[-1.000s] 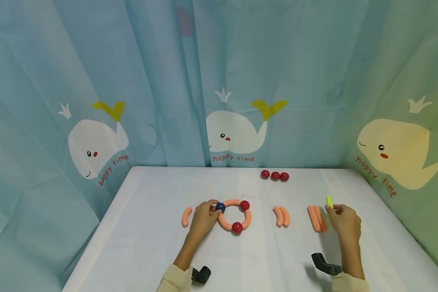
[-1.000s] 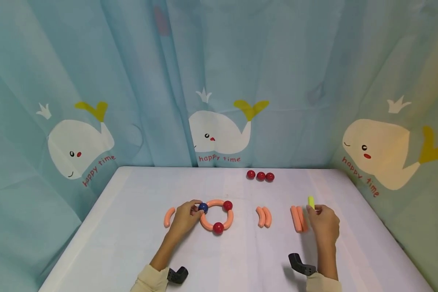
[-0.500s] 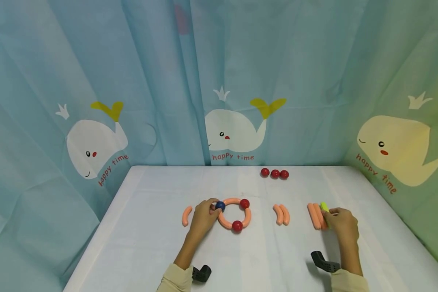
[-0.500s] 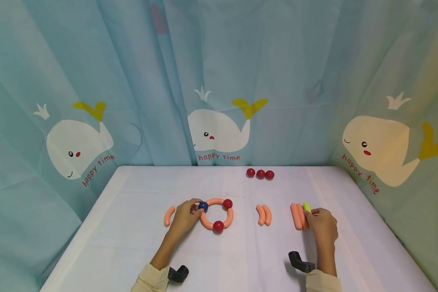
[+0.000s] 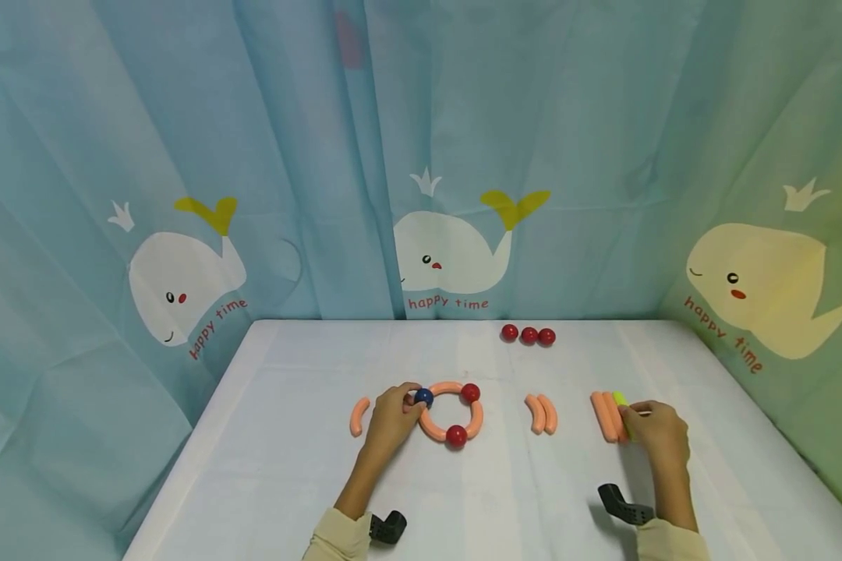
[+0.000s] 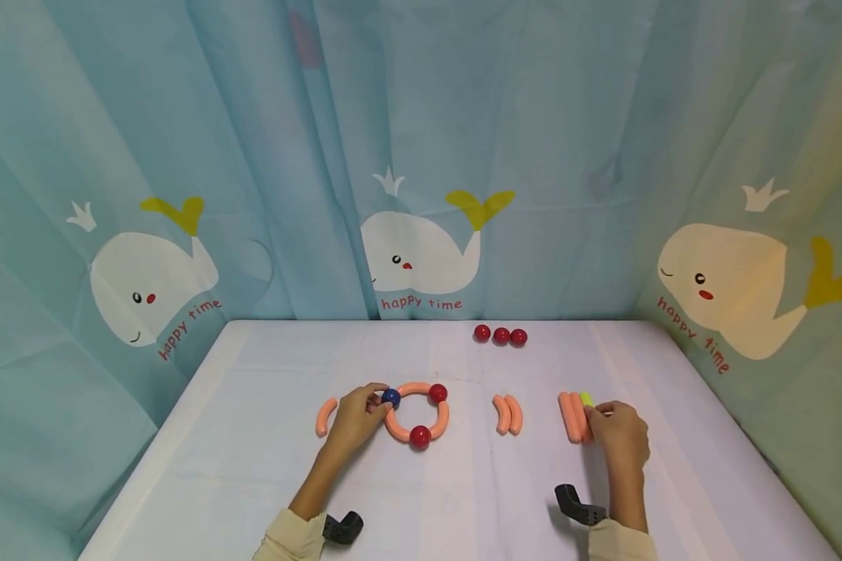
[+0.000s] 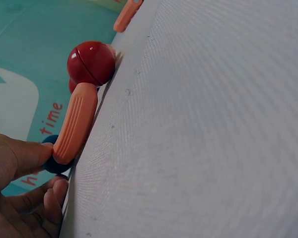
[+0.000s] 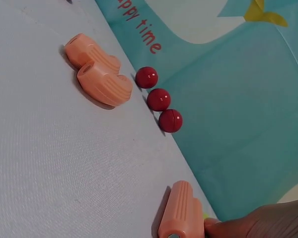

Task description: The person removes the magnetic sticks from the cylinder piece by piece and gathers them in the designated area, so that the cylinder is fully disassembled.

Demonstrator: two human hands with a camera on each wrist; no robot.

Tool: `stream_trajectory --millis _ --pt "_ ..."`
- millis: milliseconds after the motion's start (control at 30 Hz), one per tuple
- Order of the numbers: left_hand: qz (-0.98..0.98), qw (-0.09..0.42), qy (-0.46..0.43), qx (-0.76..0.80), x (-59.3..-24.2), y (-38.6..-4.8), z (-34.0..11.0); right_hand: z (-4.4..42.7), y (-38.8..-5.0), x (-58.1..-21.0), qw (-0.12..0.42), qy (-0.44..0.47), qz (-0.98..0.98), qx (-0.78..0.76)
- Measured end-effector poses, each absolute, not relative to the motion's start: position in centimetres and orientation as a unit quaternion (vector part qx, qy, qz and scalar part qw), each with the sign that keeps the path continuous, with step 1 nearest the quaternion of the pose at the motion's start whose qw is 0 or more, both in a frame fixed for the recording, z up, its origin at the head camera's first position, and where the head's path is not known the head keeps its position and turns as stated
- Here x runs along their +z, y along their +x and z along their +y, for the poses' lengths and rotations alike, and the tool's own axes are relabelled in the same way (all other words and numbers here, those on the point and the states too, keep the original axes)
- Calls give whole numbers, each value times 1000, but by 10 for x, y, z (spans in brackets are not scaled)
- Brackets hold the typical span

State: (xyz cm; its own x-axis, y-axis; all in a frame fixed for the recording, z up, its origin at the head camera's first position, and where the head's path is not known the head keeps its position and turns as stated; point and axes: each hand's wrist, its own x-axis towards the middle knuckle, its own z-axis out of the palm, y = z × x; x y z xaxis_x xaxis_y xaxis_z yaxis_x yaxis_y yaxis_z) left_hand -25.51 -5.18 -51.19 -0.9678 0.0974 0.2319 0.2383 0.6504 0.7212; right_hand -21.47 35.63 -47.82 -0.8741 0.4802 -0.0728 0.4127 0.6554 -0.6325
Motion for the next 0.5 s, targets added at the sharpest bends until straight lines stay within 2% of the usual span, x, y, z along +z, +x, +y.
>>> stream_trajectory --millis 267,500 --pt "-900 92 -98 -414 -512 -256 -52 356 -214 -477 46 -247 -908 334" --pt "-902 81 -99 -412 -508 -254 -53 356 -216 -478 62 -251 -911 320"
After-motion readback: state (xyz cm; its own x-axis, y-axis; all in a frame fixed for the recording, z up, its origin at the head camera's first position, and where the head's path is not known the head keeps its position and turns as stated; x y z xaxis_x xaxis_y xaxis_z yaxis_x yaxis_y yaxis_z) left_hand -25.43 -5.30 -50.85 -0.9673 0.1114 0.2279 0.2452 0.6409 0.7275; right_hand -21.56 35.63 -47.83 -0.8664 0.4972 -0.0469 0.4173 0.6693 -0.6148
